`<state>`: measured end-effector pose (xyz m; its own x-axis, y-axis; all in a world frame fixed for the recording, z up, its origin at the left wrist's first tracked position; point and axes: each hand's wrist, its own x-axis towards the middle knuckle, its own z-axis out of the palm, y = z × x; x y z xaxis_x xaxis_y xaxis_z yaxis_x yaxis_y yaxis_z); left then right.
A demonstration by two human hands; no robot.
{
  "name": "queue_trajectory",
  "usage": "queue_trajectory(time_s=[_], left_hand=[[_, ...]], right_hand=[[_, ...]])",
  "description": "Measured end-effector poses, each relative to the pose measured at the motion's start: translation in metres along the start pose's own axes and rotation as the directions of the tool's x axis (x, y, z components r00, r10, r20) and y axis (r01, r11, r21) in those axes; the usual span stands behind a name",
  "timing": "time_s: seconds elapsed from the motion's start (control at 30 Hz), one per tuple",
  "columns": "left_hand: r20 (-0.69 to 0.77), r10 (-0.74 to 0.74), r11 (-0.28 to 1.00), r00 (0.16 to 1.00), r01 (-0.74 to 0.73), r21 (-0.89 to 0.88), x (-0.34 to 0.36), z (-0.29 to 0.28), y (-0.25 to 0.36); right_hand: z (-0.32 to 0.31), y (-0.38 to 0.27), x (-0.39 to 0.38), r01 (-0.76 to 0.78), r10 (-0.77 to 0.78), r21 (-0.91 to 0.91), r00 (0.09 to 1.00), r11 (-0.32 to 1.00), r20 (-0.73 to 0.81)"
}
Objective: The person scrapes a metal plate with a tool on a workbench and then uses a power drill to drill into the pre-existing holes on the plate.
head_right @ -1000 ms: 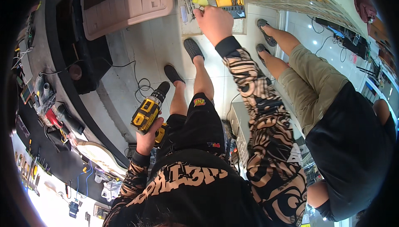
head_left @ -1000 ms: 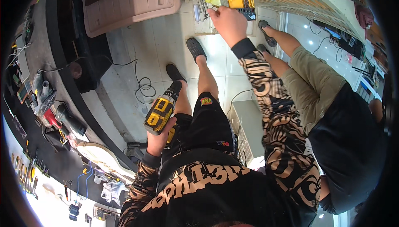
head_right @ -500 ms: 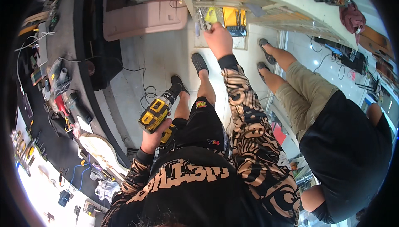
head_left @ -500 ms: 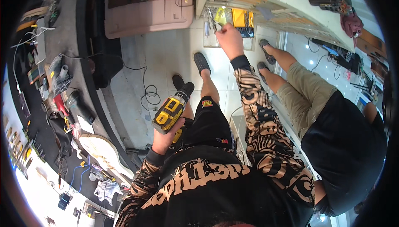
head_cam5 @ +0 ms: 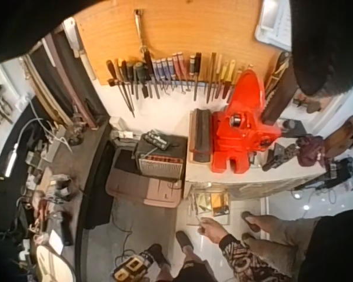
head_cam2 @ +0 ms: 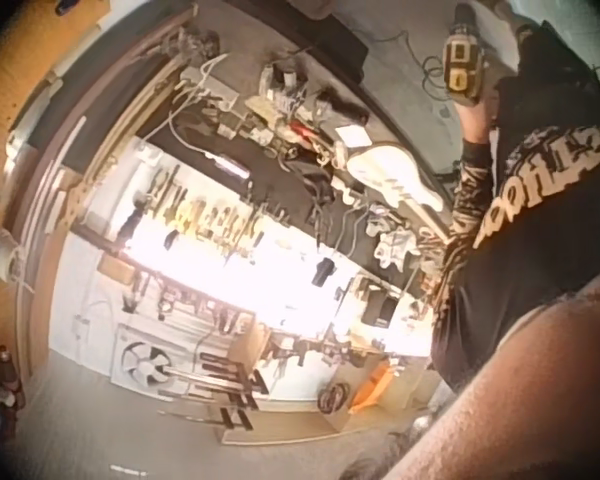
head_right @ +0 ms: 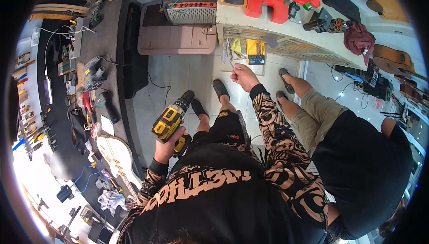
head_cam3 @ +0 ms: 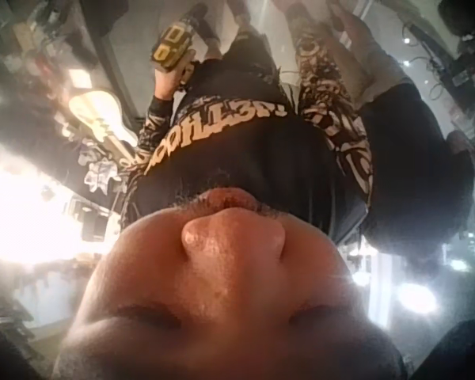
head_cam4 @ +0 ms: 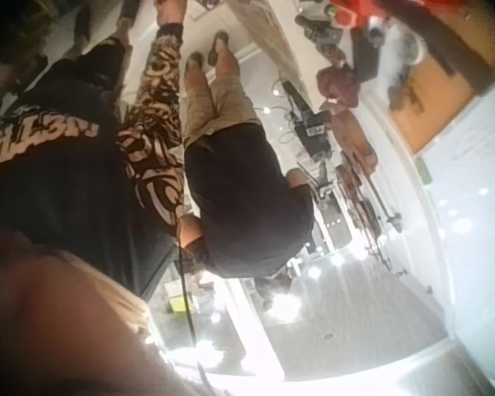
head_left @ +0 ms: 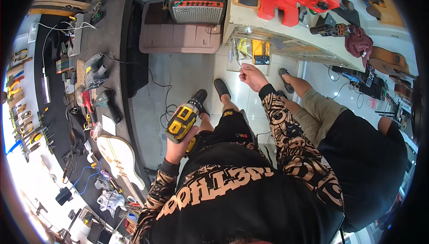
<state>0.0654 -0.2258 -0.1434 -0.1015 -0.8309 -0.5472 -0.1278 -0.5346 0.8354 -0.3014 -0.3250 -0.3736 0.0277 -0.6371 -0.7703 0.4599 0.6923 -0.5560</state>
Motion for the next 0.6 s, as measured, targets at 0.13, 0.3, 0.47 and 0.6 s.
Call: queue_trajectory(time_s=[0.13,0.3,0.47,0.6], left_hand=[[0.013,0.066,0.998,0.998,-0.066,-0.016,0.004,0.013,0.012],[-0.035,0.239,0.969,0.970,-0.236,0.074,-0.004,0.031,0.067],[-0.076,0.436,0.886,0.897,-0.413,0.213,-0.017,0.038,0.100],[-0.113,0.579,0.814,0.808,-0.563,0.146,-0.015,0.027,0.083]], right_hand=[[0.011,-0.012,-0.008,-0.108,0.092,0.079,0.978,0.991,0.186],[0.085,-0.055,-0.051,-0.114,0.070,0.094,0.924,0.989,0.376],[0.205,-0.136,-0.147,-0.053,-0.111,0.365,0.904,0.929,0.413],[0.250,-0.176,-0.208,-0.045,-0.231,0.433,0.794,0.900,0.563]])
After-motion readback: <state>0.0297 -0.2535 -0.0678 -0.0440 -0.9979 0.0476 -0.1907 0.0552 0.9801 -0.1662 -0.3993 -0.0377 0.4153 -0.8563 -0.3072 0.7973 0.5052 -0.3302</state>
